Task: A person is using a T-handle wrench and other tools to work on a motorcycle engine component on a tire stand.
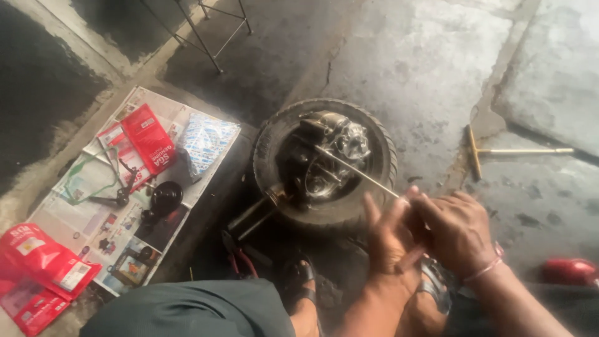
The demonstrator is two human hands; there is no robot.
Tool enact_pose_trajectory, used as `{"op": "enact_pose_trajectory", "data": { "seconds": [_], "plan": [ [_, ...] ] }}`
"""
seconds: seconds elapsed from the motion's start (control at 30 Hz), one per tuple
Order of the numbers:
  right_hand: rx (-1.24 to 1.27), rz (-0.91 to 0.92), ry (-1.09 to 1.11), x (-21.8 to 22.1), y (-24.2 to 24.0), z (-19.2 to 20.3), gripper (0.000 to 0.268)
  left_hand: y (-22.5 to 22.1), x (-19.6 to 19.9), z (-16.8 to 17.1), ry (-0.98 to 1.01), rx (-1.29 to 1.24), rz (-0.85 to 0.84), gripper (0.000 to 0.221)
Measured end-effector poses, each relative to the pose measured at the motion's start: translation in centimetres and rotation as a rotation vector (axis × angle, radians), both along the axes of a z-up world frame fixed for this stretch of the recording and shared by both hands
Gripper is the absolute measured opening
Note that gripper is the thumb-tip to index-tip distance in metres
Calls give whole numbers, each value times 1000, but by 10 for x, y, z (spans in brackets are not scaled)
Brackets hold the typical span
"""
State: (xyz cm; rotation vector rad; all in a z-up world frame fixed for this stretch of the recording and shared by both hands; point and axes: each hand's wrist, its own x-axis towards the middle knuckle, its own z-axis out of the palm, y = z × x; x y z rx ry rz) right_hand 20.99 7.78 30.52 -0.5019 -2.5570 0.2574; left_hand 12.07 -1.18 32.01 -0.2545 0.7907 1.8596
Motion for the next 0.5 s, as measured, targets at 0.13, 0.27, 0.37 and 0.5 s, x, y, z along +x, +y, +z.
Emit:
{"op": "enact_pose_trajectory", "data": {
  "seconds": [0.13, 0.27, 0.37, 0.5],
  "plan": [
    [-1, -33, 1, 8, -8, -15, 16, -8, 6, -39, -72, 228, -59, 81],
    [-55, 2, -22, 12, -17, -14, 26, -18, 11, -42, -208, 204, -155, 54],
    [-31, -50, -68, 9, -14, -28, 21, -15, 6, -42, -213, 244, -137, 43],
    [-35, -73, -93, 15, -18, -37, 24, -21, 13, -43, -195, 233, -153, 33]
  ]
}}
